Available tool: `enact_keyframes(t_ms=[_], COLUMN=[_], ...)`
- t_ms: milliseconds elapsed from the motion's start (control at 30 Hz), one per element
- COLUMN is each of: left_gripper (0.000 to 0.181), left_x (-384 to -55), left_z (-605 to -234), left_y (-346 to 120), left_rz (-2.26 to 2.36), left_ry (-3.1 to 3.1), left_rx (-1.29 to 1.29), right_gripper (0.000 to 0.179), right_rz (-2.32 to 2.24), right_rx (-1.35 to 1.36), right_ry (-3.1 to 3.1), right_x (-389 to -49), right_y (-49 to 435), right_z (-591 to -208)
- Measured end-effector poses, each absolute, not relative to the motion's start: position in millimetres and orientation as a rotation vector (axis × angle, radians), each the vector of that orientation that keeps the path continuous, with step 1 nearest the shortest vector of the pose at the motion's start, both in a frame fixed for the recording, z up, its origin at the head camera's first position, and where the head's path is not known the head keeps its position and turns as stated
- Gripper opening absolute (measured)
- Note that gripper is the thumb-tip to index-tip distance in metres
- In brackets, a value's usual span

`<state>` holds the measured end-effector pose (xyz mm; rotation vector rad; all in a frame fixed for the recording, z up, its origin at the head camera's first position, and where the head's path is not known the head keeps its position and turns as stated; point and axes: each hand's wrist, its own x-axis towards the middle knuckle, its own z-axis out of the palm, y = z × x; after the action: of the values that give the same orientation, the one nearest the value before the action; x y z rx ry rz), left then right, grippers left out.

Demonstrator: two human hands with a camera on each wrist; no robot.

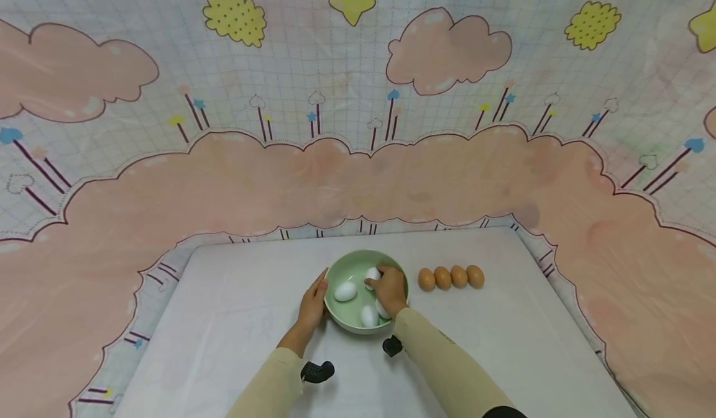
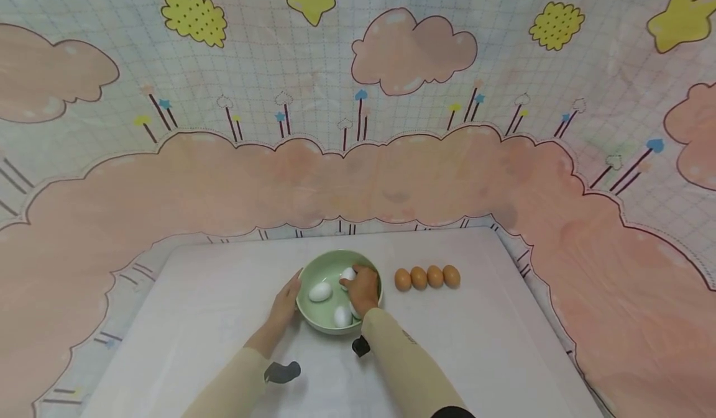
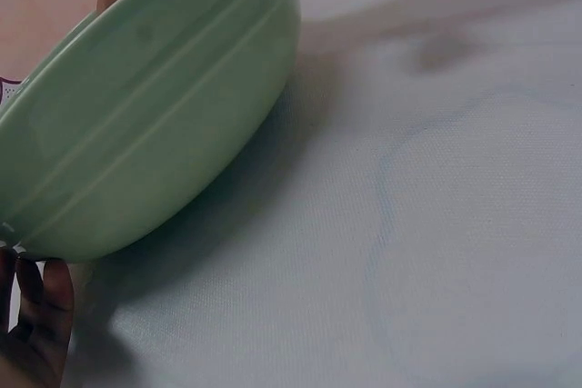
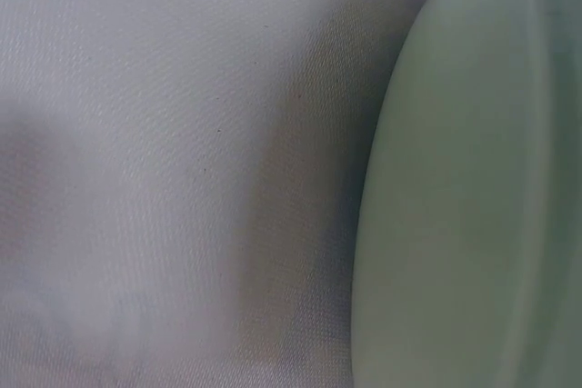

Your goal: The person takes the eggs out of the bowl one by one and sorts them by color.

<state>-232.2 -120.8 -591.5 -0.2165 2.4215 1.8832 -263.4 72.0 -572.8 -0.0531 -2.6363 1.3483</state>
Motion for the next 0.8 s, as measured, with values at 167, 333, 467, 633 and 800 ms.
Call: enact_keyframes(t_ms=[167, 333, 467, 633, 800], left_gripper=[0.047, 0.047, 0.047, 0.048, 0.049], left_x=[-233.4, -233.4, -232.8, -232.9, -233.2], left_z=[-592.0, -592.6, -592.5, -591.4, -592.5], left_y=[-121.0, -120.8, -120.3, -120.5, -120.5], left_rz=[1.884, 1.888, 1.884, 1.848, 1.85], left_ry=[2.425, 2.423, 2.427, 2.463, 2.449], left_rx=[-0.196, -0.196, -0.194, -0.188, -0.205], right_gripper=[0.046, 0.047, 0.047, 0.047, 0.049], right_rz=[1.32, 1.334, 1.353, 1.411, 1.466], right_rx=[-0.048, -0.074, -0.102, -0.135, -0.146], right_ry=[-2.65, -2.658, -2.673, -2.687, -2.701], right_x=[-264.3, -264.5, -263.1, -264.0, -267.4], right_y=[72.3, 72.7, 72.6, 71.0, 73.4], right_z=[-573.0, -573.5, -571.6, -570.6, -575.0])
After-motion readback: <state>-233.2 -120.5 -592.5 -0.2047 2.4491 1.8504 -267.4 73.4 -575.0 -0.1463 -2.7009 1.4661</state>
